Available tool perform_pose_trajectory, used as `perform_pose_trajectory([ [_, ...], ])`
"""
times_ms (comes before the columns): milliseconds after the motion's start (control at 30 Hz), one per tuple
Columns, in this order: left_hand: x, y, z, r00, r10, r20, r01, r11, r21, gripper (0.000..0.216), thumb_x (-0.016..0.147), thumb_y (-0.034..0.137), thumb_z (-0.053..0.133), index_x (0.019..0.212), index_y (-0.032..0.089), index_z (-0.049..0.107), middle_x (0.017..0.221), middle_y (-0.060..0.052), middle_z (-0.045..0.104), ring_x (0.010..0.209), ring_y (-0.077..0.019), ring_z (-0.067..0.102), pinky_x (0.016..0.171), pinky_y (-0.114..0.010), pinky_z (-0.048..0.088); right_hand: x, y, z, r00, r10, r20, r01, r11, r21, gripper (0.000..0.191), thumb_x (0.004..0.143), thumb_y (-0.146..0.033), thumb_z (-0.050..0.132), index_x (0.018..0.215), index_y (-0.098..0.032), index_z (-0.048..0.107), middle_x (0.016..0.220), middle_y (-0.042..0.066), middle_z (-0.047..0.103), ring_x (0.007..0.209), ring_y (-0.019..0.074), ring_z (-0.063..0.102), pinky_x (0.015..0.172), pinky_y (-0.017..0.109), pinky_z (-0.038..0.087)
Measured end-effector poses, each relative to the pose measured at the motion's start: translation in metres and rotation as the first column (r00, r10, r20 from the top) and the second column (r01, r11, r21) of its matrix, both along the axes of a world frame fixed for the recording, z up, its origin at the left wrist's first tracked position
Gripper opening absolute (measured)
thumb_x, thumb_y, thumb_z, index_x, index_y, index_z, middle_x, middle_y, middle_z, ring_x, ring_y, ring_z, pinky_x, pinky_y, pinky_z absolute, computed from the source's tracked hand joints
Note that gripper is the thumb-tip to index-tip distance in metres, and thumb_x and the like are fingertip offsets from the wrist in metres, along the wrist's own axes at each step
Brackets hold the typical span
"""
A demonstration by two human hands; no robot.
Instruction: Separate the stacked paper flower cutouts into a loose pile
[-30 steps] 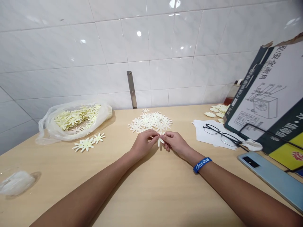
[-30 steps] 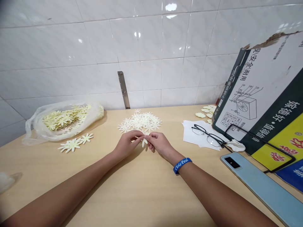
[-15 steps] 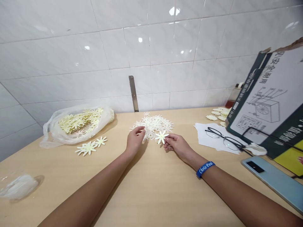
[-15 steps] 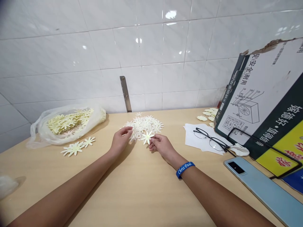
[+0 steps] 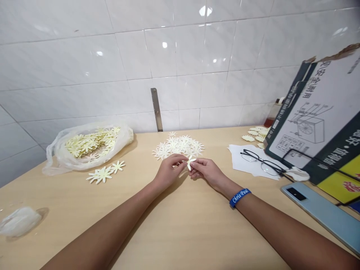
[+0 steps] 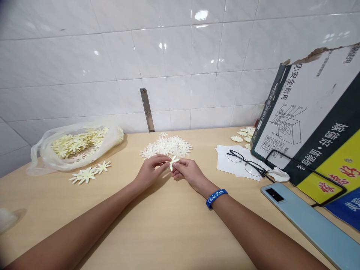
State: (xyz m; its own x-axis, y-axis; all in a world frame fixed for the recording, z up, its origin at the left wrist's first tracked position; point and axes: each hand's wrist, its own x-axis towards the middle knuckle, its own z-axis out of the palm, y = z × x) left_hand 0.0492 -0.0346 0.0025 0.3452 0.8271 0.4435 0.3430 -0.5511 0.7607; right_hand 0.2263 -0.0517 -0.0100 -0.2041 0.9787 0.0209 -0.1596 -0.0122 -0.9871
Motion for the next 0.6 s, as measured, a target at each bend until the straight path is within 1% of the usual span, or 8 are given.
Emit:
perform_pose_trajectory([
  [233,0.0004,-0.0014,0.0003,0.999,-0.023,-0.022,0.024,0.998,0.052,0.018,0.084,0.028,0.060,0.096,0.023,0.073,0.108,-0.008,0.066,0.099,-0.0204,0.062,0.083,-0.032,0.051,-0.0009,-0.0013,0.0011,0.998,-0.025,0.050,0.025,1.000,0.014,0.038,0.067,-0.050,0.076,0.063,-0.014,0.062,0.058,0.002,0.062,0.052,0.0114,0.060,0.050,0.022,0.048],
  [367,0.0015,-0.0029,-0.0007,0.999,-0.027,-0.040,0.029,0.998,0.056,0.019,0.085,0.033,0.059,0.094,0.025,0.074,0.105,-0.007,0.067,0.097,-0.0206,0.062,0.079,-0.031,0.051,-0.0005,-0.0018,0.0007,0.996,-0.031,0.080,0.029,0.999,0.034,0.040,0.070,-0.051,0.074,0.061,-0.015,0.061,0.051,0.001,0.059,0.045,0.0102,0.055,0.046,0.022,0.043],
  [500,0.0021,-0.0041,0.0002,0.997,-0.065,-0.031,0.067,0.997,0.040,0.019,0.085,0.034,0.059,0.093,0.025,0.074,0.102,-0.007,0.067,0.092,-0.0201,0.062,0.073,-0.031,0.051,-0.0007,-0.0019,0.0001,0.996,-0.034,0.084,0.032,0.999,0.021,0.041,0.067,-0.052,0.075,0.058,-0.016,0.058,0.049,0.000,0.058,0.041,0.0096,0.052,0.042,0.022,0.040],
  [600,0.0025,-0.0068,0.0040,0.996,-0.093,-0.015,0.093,0.995,0.022,0.019,0.085,0.034,0.059,0.092,0.025,0.074,0.100,-0.008,0.068,0.092,-0.0208,0.062,0.073,-0.030,0.051,-0.0008,-0.0012,-0.0013,0.996,-0.031,0.078,0.029,0.999,0.023,0.042,0.067,-0.052,0.076,0.057,-0.016,0.057,0.048,-0.001,0.057,0.040,0.0096,0.051,0.040,0.022,0.039],
])
